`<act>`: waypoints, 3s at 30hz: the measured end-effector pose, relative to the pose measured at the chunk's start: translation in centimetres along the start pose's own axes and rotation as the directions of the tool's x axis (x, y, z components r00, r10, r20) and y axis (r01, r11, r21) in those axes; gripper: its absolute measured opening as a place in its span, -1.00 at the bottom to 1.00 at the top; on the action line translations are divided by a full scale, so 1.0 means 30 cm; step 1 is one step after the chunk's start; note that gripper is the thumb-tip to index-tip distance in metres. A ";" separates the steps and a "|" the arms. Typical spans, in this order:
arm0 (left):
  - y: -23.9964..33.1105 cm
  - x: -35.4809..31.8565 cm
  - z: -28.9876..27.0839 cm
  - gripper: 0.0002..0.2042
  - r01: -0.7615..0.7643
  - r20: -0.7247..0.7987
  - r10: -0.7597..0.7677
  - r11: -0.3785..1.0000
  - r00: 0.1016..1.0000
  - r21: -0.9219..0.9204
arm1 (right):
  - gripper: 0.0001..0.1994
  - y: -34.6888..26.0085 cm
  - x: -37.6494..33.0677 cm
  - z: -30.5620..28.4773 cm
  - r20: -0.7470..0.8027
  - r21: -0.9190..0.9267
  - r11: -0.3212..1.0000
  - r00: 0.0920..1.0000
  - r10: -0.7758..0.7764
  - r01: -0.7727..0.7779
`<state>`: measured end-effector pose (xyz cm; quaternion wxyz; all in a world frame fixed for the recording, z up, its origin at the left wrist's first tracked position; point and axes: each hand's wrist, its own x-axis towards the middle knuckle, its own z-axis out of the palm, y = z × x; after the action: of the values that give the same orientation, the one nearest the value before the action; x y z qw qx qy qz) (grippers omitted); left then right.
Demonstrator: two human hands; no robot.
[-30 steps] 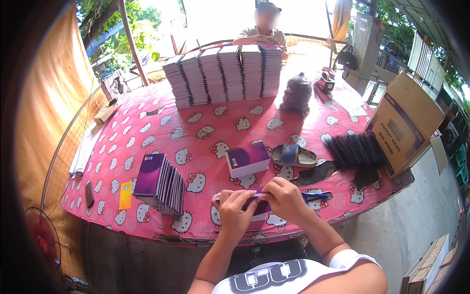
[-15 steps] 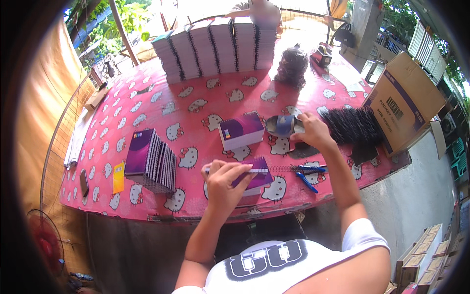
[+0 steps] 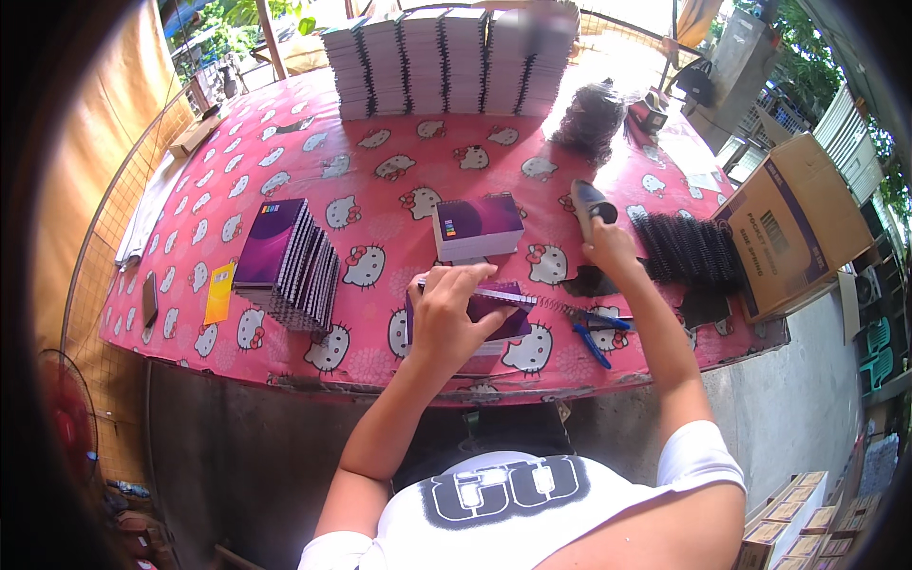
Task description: The person manually assembles spiral notebooks by inserting a wire coil into the pre-punched holes of a stack of paper and covers, and then uses a pair of pliers to bend the ends of the wire to secure it.
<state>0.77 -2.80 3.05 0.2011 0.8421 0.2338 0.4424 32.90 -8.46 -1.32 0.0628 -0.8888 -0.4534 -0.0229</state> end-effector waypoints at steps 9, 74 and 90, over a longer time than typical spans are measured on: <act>-0.033 0.013 0.012 -0.73 -0.030 0.074 0.038 0.993 0.997 -0.111 | -0.42 0.024 -0.169 0.121 -0.291 0.808 0.359 0.847 -0.445 0.467; 0.023 -0.157 -0.084 -0.77 -0.197 -0.081 0.186 0.968 0.979 -0.155 | -0.39 -0.020 -0.613 0.087 -0.157 0.175 0.978 0.984 -0.085 0.112; 0.002 -0.198 -0.023 -0.73 -0.008 -0.148 -0.045 0.940 0.988 -0.342 | -0.65 -0.370 -0.657 -0.172 -0.169 0.792 0.482 0.894 -0.416 0.374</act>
<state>-2.76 -6.15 -0.43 0.3296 0.7558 0.1764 0.5376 12.44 -18.52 2.88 0.4422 -0.6328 -0.6059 0.1920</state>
